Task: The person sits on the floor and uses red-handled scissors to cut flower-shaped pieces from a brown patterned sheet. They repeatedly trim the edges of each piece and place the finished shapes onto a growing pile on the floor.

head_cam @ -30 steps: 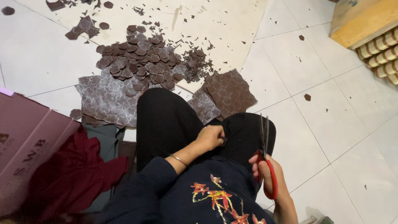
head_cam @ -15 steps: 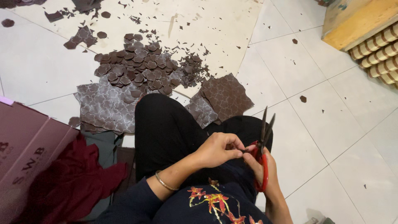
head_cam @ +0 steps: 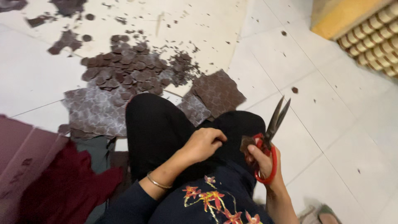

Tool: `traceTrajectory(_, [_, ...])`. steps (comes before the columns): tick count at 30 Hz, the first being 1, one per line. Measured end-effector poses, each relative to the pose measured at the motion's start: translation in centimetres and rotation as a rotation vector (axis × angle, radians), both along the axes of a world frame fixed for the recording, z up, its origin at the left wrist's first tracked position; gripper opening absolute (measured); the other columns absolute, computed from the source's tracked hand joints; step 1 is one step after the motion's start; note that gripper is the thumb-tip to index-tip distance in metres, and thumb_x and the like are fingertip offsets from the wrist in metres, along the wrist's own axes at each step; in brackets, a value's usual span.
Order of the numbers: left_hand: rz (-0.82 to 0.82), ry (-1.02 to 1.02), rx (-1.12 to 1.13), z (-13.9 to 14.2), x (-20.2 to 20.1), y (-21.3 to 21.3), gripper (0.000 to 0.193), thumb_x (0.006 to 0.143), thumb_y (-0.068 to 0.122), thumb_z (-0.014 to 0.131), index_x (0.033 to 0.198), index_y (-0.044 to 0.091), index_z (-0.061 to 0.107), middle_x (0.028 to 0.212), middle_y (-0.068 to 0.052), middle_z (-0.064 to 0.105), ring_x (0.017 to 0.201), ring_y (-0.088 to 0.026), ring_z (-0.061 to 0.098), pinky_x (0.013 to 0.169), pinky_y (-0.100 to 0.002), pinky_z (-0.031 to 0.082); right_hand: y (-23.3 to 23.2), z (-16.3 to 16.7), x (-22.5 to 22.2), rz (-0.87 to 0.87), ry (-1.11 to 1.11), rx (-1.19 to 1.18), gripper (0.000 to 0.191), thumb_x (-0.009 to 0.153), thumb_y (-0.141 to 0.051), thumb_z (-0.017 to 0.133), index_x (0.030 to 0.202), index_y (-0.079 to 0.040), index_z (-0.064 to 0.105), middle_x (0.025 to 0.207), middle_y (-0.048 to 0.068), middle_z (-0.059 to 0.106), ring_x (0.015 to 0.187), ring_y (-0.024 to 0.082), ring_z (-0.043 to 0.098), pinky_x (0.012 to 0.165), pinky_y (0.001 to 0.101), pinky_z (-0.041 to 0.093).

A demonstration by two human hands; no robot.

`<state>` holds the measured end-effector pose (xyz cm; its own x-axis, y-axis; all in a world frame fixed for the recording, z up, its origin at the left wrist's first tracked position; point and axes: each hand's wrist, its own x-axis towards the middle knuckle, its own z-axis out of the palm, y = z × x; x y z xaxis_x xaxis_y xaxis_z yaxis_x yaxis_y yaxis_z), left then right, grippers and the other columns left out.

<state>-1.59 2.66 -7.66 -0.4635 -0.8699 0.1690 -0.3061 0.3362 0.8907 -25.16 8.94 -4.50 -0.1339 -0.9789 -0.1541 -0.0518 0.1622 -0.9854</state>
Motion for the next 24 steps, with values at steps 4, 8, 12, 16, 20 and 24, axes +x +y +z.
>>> traceTrajectory(4, [-0.021, -0.036, -0.030, -0.9, -0.4, 0.0, 0.018, 0.081, 0.008, 0.072, 0.098, 0.006, 0.076, 0.097, -0.013, 0.077, 0.092, -0.030, 0.074, 0.081, -0.041, 0.057, 0.1, 1.1, 0.3, -0.035, 0.058, -0.075, 0.021, 0.087, -0.017, 0.072, 0.094, 0.001, 0.066, 0.074, 0.006, 0.064, 0.062, 0.012, 0.058, 0.056, 0.0272, 0.047])
traceTrajectory(8, [-0.035, -0.030, 0.077, -0.7, -0.8, 0.1, 0.020, 0.084, 0.013, 0.071, 0.102, 0.008, 0.076, 0.096, -0.012, 0.078, 0.090, -0.027, 0.075, 0.081, -0.038, 0.058, 0.7, 2.1, 0.8, -0.024, -0.027, -0.100, 0.021, 0.087, -0.017, 0.074, 0.093, 0.000, 0.065, 0.074, 0.005, 0.063, 0.062, 0.012, 0.057, 0.056, 0.0272, 0.045])
traceTrajectory(12, [-0.025, 0.044, -0.052, 1.0, -0.5, 0.7, 0.019, 0.088, 0.019, 0.072, 0.101, 0.006, 0.077, 0.103, -0.014, 0.077, 0.094, -0.028, 0.074, 0.083, -0.038, 0.057, 1.0, 2.8, 1.3, -0.007, -0.024, -0.132, 0.019, 0.088, -0.016, 0.075, 0.090, -0.002, 0.062, 0.072, 0.005, 0.062, 0.061, 0.013, 0.057, 0.055, 0.0276, 0.045])
traceTrajectory(16, [-0.017, 0.325, 0.189, 3.5, -0.6, 1.8, 0.025, 0.102, 0.023, 0.062, 0.111, 0.005, 0.077, 0.099, -0.008, 0.079, 0.091, -0.016, 0.074, 0.080, -0.031, 0.057, 1.1, 3.2, 1.5, -0.003, -0.100, -0.141, 0.021, 0.089, -0.017, 0.075, 0.087, -0.004, 0.059, 0.074, 0.003, 0.061, 0.062, 0.011, 0.055, 0.056, 0.0270, 0.045])
traceTrajectory(20, [-0.080, 0.639, 0.465, 4.9, -1.5, 3.2, 0.021, 0.092, 0.011, 0.073, 0.109, 0.001, 0.069, 0.097, -0.006, 0.074, 0.086, -0.010, 0.068, 0.078, -0.026, 0.057, 1.5, 3.0, 2.0, 0.074, -0.064, -0.154, 0.020, 0.091, -0.019, 0.073, 0.088, -0.004, 0.060, 0.071, 0.004, 0.060, 0.062, 0.011, 0.056, 0.055, 0.0266, 0.044])
traceTrajectory(24, [-0.096, 0.858, 0.576, 5.0, -1.8, 3.5, 0.011, 0.095, 0.005, 0.073, 0.103, 0.000, 0.065, 0.096, -0.008, 0.072, 0.085, -0.011, 0.067, 0.077, -0.026, 0.057, 1.8, 2.7, 2.6, 0.143, -0.054, -0.156, 0.021, 0.095, -0.019, 0.071, 0.089, -0.002, 0.061, 0.072, 0.003, 0.060, 0.064, 0.012, 0.056, 0.057, 0.0263, 0.044])
